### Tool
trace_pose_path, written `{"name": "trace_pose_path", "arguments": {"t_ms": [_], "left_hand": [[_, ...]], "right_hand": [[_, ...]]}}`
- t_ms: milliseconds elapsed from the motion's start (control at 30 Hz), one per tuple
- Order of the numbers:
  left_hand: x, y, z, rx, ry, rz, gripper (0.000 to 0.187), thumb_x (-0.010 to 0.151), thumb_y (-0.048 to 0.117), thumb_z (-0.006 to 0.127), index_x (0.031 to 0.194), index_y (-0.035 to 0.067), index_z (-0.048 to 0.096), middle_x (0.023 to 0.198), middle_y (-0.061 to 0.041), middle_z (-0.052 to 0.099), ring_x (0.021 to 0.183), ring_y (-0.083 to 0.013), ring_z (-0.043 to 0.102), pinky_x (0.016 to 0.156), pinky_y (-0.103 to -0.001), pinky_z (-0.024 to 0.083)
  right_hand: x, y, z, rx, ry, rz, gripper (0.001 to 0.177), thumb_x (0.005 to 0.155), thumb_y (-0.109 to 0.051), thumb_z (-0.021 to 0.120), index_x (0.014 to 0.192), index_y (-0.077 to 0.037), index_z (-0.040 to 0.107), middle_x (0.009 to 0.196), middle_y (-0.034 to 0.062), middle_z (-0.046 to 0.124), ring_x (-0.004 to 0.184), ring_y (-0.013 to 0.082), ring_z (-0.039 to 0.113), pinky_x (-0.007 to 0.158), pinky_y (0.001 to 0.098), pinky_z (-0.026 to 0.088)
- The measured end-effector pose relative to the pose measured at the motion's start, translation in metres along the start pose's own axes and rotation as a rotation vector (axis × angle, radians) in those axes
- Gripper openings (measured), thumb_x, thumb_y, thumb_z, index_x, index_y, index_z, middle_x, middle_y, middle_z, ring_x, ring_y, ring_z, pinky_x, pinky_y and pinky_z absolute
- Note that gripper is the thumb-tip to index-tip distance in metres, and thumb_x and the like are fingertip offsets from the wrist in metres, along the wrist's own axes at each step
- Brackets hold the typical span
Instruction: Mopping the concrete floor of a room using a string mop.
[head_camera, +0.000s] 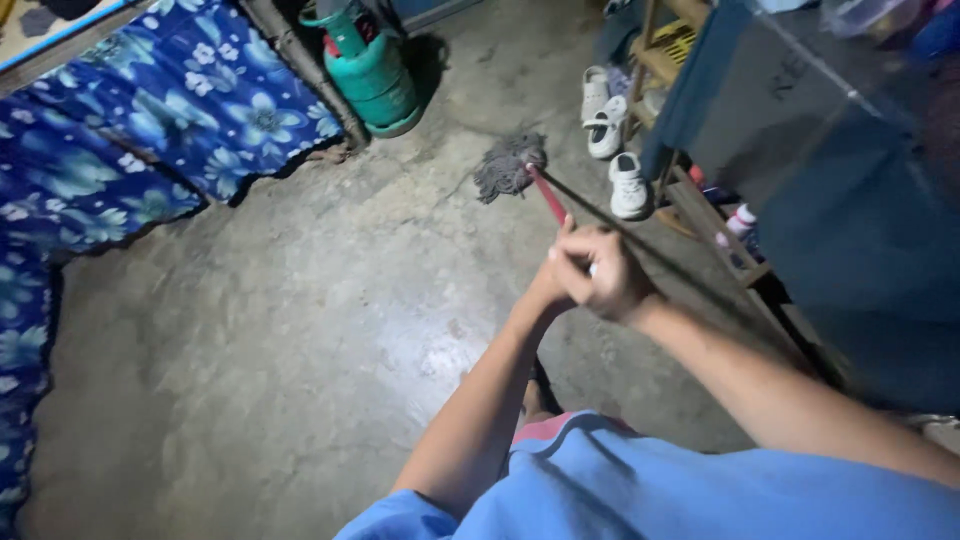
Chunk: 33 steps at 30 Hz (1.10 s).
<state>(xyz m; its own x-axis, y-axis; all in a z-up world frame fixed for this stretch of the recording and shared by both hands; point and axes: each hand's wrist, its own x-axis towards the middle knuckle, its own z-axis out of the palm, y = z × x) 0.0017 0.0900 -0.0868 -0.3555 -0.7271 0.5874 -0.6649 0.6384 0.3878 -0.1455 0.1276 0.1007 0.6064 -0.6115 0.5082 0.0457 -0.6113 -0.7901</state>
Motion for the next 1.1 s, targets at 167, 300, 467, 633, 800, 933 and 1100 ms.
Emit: {"name": "trace_pose_path", "arguments": {"t_ms": [167, 300, 467, 633, 800, 933, 1100], "left_hand": [[0.015, 0.042, -0.026, -0.335, -0.032, -0.514, 0.044, 0.089, 0.023, 0.067, 0.131, 0.011, 0.058, 0.12, -0.01, 0.072, 0.117, -0.0206, 0.068, 0.12, -0.043, 0.038], [-0.026, -0.039, 0.023, -0.375, 0.095, -0.416, 0.089, 0.087, 0.026, 0.07, 0.156, 0.0, 0.02, 0.141, -0.019, 0.058, 0.131, -0.0337, 0.057, 0.112, -0.042, 0.039], [-0.023, -0.031, -0.046, -0.278, -0.148, -0.849, 0.084, 0.095, 0.028, 0.069, 0.158, 0.005, 0.019, 0.132, -0.031, 0.064, 0.124, -0.0442, 0.064, 0.105, -0.046, 0.05], [-0.036, -0.056, -0.111, -0.254, -0.206, -1.19, 0.098, 0.091, 0.032, 0.067, 0.162, 0.007, 0.004, 0.125, -0.041, 0.059, 0.121, -0.0519, 0.059, 0.104, -0.049, 0.047], [-0.029, -0.094, -0.17, -0.21, -0.171, -1.248, 0.092, 0.089, 0.036, 0.067, 0.159, 0.007, 0.015, 0.123, -0.038, 0.063, 0.121, -0.0497, 0.06, 0.102, -0.049, 0.049], [-0.046, -0.137, -0.192, -0.153, -0.153, -1.264, 0.088, 0.09, 0.037, 0.066, 0.16, 0.008, 0.021, 0.128, -0.039, 0.06, 0.123, -0.0505, 0.059, 0.104, -0.049, 0.048], [-0.052, -0.179, -0.186, -0.139, -0.199, -1.188, 0.088, 0.089, 0.036, 0.067, 0.158, 0.005, 0.021, 0.131, -0.038, 0.058, 0.126, -0.0497, 0.057, 0.104, -0.049, 0.047]], "right_hand": [[-0.003, 0.019, 0.001, -0.054, -0.05, 0.175, 0.024, 0.093, -0.016, 0.063, 0.077, 0.002, 0.064, 0.058, 0.0103, 0.059, 0.053, 0.0111, 0.056, 0.05, 0.0324, 0.043], [0.03, 0.044, 0.013, -0.137, -0.094, 0.178, 0.026, 0.095, -0.017, 0.064, 0.077, 0.002, 0.062, 0.058, 0.0152, 0.056, 0.049, 0.0131, 0.055, 0.051, 0.0341, 0.043], [0.079, 0.105, 0.024, -0.165, -0.032, 0.173, 0.026, 0.096, -0.021, 0.064, 0.077, -0.003, 0.064, 0.058, 0.014, 0.055, 0.05, 0.0152, 0.051, 0.05, 0.0366, 0.042], [0.128, 0.165, 0.029, -0.265, -0.052, 0.211, 0.027, 0.096, -0.023, 0.065, 0.079, -0.002, 0.064, 0.057, 0.0146, 0.052, 0.049, 0.019, 0.047, 0.05, 0.0401, 0.039], [0.178, 0.209, 0.049, -0.299, -0.072, 0.248, 0.026, 0.098, -0.025, 0.064, 0.085, -0.002, 0.066, 0.061, 0.0157, 0.057, 0.051, 0.0228, 0.055, 0.054, 0.0394, 0.043], [0.223, 0.243, 0.063, -0.266, -0.047, 0.22, 0.025, 0.101, -0.025, 0.062, 0.088, -0.004, 0.067, 0.068, 0.0156, 0.063, 0.058, 0.0221, 0.062, 0.055, 0.0388, 0.045], [0.249, 0.255, 0.066, -0.354, 0.01, 0.143, 0.026, 0.11, -0.024, 0.062, 0.098, -0.002, 0.068, 0.08, 0.0196, 0.061, 0.061, 0.0262, 0.058, 0.057, 0.0397, 0.044]]}}
